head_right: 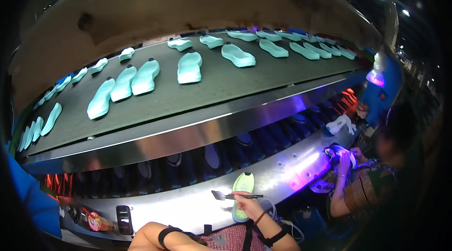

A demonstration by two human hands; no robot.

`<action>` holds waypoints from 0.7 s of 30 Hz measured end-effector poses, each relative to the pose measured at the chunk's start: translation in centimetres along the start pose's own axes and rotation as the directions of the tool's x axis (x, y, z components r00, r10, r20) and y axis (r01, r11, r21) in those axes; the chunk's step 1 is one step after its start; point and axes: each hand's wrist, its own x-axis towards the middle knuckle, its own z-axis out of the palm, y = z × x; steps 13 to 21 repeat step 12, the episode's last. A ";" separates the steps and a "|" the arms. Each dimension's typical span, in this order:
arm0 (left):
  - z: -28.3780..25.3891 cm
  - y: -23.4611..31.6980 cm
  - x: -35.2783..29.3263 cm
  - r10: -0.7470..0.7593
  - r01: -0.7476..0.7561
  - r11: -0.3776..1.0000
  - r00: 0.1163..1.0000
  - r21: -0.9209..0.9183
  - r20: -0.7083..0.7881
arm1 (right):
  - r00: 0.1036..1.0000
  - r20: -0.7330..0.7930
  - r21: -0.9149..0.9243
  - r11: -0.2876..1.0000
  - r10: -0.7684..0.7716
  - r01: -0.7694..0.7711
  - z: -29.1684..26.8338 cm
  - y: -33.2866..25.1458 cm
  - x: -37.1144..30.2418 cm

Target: Applying adhesive to shoe soles using a brush on a production line.

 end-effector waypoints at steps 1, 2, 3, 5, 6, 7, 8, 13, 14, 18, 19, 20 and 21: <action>-0.6 -0.1 -1.4 -0.043 0.045 0.998 0.998 0.053 -0.053 | 1.000 0.004 0.038 0.999 0.013 -0.013 -0.3 0.0 -0.2; -0.9 -0.4 -2.9 -0.084 0.096 0.989 0.991 0.116 -0.104 | 1.000 0.010 0.072 0.997 0.002 -0.002 -0.3 -0.2 -0.4; -1.0 -0.9 -4.6 -0.132 0.164 0.970 0.975 0.177 -0.176 | 1.000 0.007 0.110 0.994 -0.005 0.004 -0.4 -0.2 -0.9; -1.1 -2.7 -8.3 -0.214 0.338 0.876 0.912 0.345 -0.349 | 0.998 -0.062 0.109 0.994 -0.004 0.010 -0.8 0.1 -1.2; -1.2 -3.7 -10.5 -0.240 0.439 0.790 0.864 0.428 -0.442 | 0.997 -0.076 0.125 0.992 -0.019 0.028 -1.0 0.3 -1.4; -0.9 -4.6 -12.8 -0.251 0.553 0.670 0.797 0.495 -0.550 | 0.996 -0.082 0.145 0.988 -0.033 0.045 -1.0 0.5 -1.5; -0.7 -5.7 -15.0 -0.235 0.655 0.536 0.721 0.532 -0.652 | 0.995 -0.081 0.141 0.988 -0.055 0.066 -1.2 0.5 -1.9; -2.3 -10.4 -23.2 -0.089 0.830 0.198 0.545 0.522 -0.834 | 0.989 -0.130 0.235 0.967 -0.071 0.101 -3.2 2.4 -1.6; -2.3 -10.4 -23.2 -0.089 0.830 0.198 0.545 0.522 -0.834 | 0.989 -0.130 0.235 0.967 -0.071 0.101 -3.2 2.4 -1.6; -2.3 -10.4 -23.2 -0.089 0.830 0.198 0.545 0.522 -0.834 | 0.989 -0.130 0.235 0.967 -0.071 0.101 -3.2 2.4 -1.6; -2.3 -10.4 -23.2 -0.089 0.830 0.198 0.545 0.522 -0.834 | 0.989 -0.130 0.235 0.967 -0.071 0.101 -3.2 2.4 -1.6; -2.3 -10.4 -23.2 -0.089 0.830 0.198 0.545 0.522 -0.834 | 0.989 -0.130 0.235 0.967 -0.071 0.101 -3.2 2.4 -1.6; -2.3 -10.4 -23.2 -0.089 0.830 0.198 0.545 0.522 -0.834 | 0.989 -0.130 0.235 0.967 -0.071 0.101 -3.2 2.4 -1.6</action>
